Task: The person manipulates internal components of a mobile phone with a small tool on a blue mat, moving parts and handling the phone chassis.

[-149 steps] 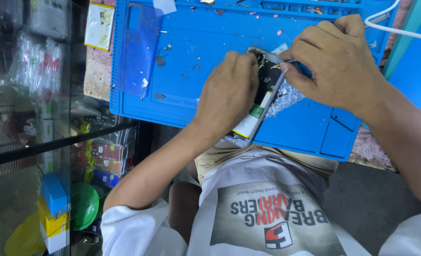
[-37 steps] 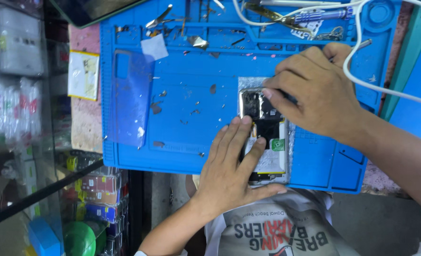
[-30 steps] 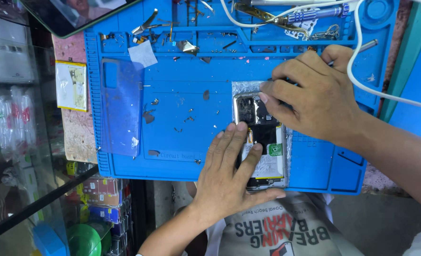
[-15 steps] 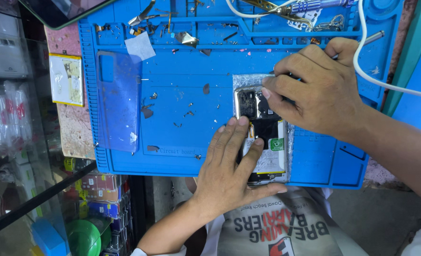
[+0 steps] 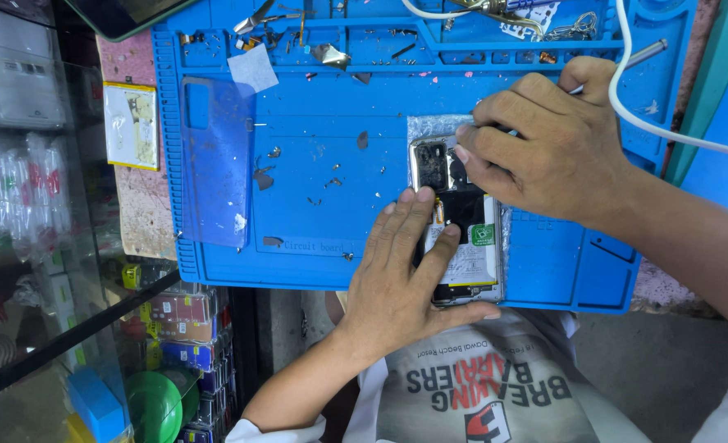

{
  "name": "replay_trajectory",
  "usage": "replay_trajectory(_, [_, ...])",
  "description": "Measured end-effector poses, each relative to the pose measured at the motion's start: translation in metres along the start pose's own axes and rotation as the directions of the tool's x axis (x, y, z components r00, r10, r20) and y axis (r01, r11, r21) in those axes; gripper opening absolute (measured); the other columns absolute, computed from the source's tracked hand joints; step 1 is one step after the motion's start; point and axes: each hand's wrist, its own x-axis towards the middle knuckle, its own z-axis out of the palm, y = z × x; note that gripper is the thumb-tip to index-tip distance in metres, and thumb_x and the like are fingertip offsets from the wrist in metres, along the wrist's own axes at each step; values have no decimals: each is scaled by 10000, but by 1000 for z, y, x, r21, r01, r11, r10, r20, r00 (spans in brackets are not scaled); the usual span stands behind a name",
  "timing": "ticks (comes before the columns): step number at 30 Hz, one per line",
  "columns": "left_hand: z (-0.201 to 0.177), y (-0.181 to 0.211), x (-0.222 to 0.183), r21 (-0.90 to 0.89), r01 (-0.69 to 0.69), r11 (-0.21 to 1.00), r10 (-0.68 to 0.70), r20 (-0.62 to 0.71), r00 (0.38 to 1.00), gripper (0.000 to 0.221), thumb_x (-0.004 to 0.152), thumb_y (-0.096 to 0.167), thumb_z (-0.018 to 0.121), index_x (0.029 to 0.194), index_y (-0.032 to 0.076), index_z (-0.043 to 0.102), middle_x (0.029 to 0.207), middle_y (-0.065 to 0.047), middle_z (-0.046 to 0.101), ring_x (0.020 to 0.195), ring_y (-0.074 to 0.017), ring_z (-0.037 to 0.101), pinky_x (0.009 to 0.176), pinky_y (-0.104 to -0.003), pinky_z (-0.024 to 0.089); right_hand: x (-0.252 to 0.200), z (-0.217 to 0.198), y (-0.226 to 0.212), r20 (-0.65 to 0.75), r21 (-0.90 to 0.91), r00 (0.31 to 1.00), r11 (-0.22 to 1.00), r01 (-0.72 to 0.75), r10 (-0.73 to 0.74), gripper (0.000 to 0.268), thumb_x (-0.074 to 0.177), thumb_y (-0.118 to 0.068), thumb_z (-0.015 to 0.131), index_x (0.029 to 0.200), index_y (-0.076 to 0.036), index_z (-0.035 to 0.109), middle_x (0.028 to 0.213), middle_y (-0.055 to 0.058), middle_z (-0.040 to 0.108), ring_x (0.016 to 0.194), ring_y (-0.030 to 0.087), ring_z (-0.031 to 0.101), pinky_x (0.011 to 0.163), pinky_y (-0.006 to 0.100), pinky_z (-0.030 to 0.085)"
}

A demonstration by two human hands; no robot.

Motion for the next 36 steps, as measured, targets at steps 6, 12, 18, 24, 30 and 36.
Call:
replay_trajectory(6, [1,0,-1,-15,-8,1000,7,-19,1000,875,762,712,797,1246,-3,658,1508,-323,463,1474,-466,443,1233,-624,372,-3,0,-4,-8,33,999,999,-39,39,101,971,-276,809,946,-187,766,1023,-48,700,906,127,587,940,429,294])
replay_trajectory(12, [0,2,0,-19,-13,1000,13,-50,999,869,762,695,818,1259,7,632,1519,-313,451,1470,-469,447,1233,-626,377,-3,-4,-15,4,-37,997,996,-83,83,154,974,-285,798,898,-175,722,1027,-32,684,909,154,589,923,423,305])
replay_trajectory(18, [-27,12,13,-136,10,991,-20,-67,998,848,767,623,787,1255,-37,574,1446,-297,488,1370,-475,511,1171,-565,426,-10,-10,-6,-48,39,993,994,-105,107,121,1044,-212,773,949,-163,715,1014,-40,650,923,148,568,945,412,291])
replay_trajectory(24, [-31,-18,70,19,-19,1000,20,-57,998,417,954,73,662,1371,75,641,1070,-154,559,965,-351,601,848,-468,497,-20,-6,7,8,39,988,988,-152,152,104,1072,-219,752,996,-169,701,1004,-34,610,919,162,537,947,380,303])
replay_trajectory(30, [-33,-32,84,91,-137,986,135,30,990,150,916,101,676,1065,84,692,990,-107,588,913,-313,660,808,-443,529,-30,-3,11,43,31,991,991,-132,130,152,1058,-228,759,949,-163,675,982,-31,599,934,163,548,938,377,310])
replay_trajectory(36, [-22,-37,100,313,-326,892,322,68,944,104,940,124,606,999,50,650,1000,-109,587,899,-276,643,789,-414,525,-32,-2,11,52,-28,995,996,-79,81,104,1048,-239,760,998,-170,700,989,-41,607,895,144,531,955,369,307])
